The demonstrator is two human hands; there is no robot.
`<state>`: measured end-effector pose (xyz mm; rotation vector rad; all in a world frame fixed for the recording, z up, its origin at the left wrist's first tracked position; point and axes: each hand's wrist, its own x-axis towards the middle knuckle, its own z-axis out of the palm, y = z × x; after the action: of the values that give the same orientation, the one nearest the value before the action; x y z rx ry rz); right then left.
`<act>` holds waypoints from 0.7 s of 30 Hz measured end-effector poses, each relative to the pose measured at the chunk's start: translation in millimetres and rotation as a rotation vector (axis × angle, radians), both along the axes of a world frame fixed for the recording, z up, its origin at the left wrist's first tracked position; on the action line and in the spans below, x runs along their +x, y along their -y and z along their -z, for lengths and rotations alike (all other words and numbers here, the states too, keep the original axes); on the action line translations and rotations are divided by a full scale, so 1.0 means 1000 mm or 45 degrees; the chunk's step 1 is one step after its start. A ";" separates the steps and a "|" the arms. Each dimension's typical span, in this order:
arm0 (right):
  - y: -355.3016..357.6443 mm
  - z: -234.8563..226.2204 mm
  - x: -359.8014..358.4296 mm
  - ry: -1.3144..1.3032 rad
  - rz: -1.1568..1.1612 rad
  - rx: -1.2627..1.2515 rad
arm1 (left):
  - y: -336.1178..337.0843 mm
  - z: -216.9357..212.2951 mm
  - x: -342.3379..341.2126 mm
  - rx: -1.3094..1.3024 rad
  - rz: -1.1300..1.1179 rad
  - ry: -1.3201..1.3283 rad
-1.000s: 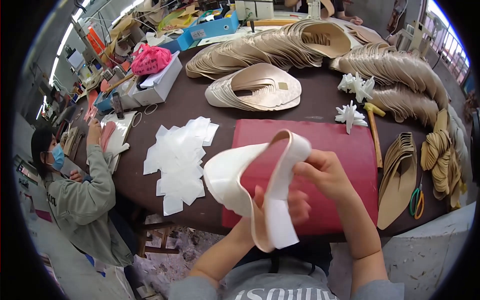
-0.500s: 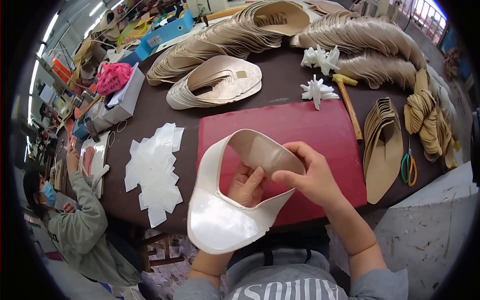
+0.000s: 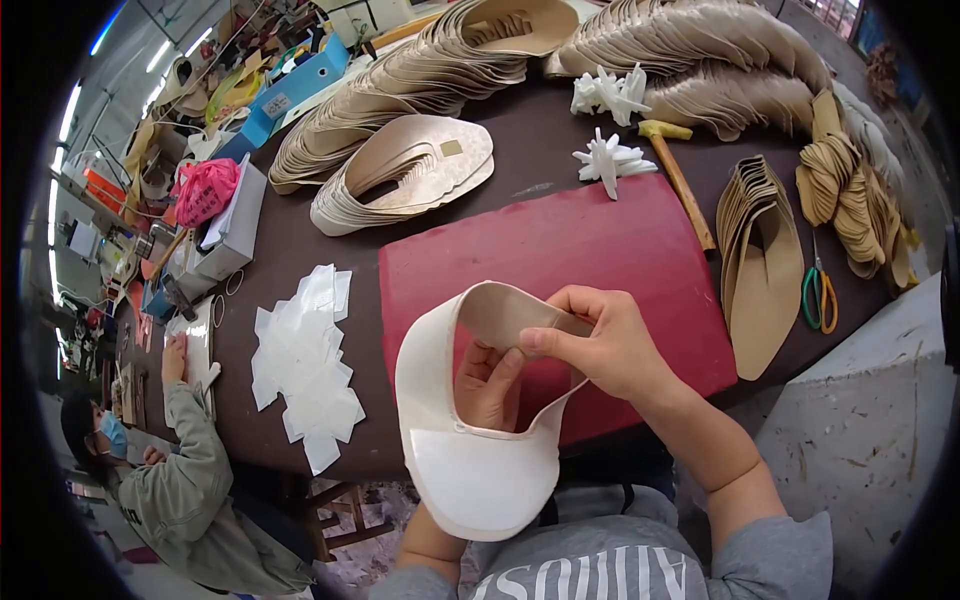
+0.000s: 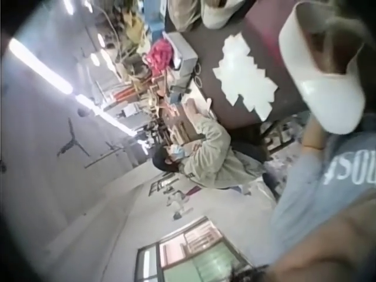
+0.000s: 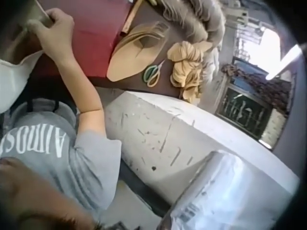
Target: Assembling shoe uppers by inserting white fabric linings and using a small tool to press them into place.
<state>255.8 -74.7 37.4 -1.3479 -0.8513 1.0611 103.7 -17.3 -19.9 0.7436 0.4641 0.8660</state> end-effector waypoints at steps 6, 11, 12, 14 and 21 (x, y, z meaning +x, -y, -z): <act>-0.005 0.011 0.012 -0.096 -0.045 0.003 | -0.004 0.002 -0.010 0.047 0.039 -0.107; -0.013 0.018 0.066 0.232 0.332 0.252 | -0.020 -0.032 -0.001 0.156 -0.180 -0.199; -0.010 0.010 0.090 0.123 0.501 0.303 | -0.027 -0.051 0.005 0.354 -0.501 -0.454; -0.008 -0.010 0.122 0.056 0.746 0.352 | -0.033 -0.069 -0.001 0.734 -1.073 -0.994; -0.045 0.022 0.163 0.965 0.500 -0.221 | 0.006 -0.012 -0.008 2.357 -0.479 -1.377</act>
<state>418.6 -29.5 15.5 -2.0136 -0.9827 0.3016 96.0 -23.5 -8.2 2.9767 0.6704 1.0460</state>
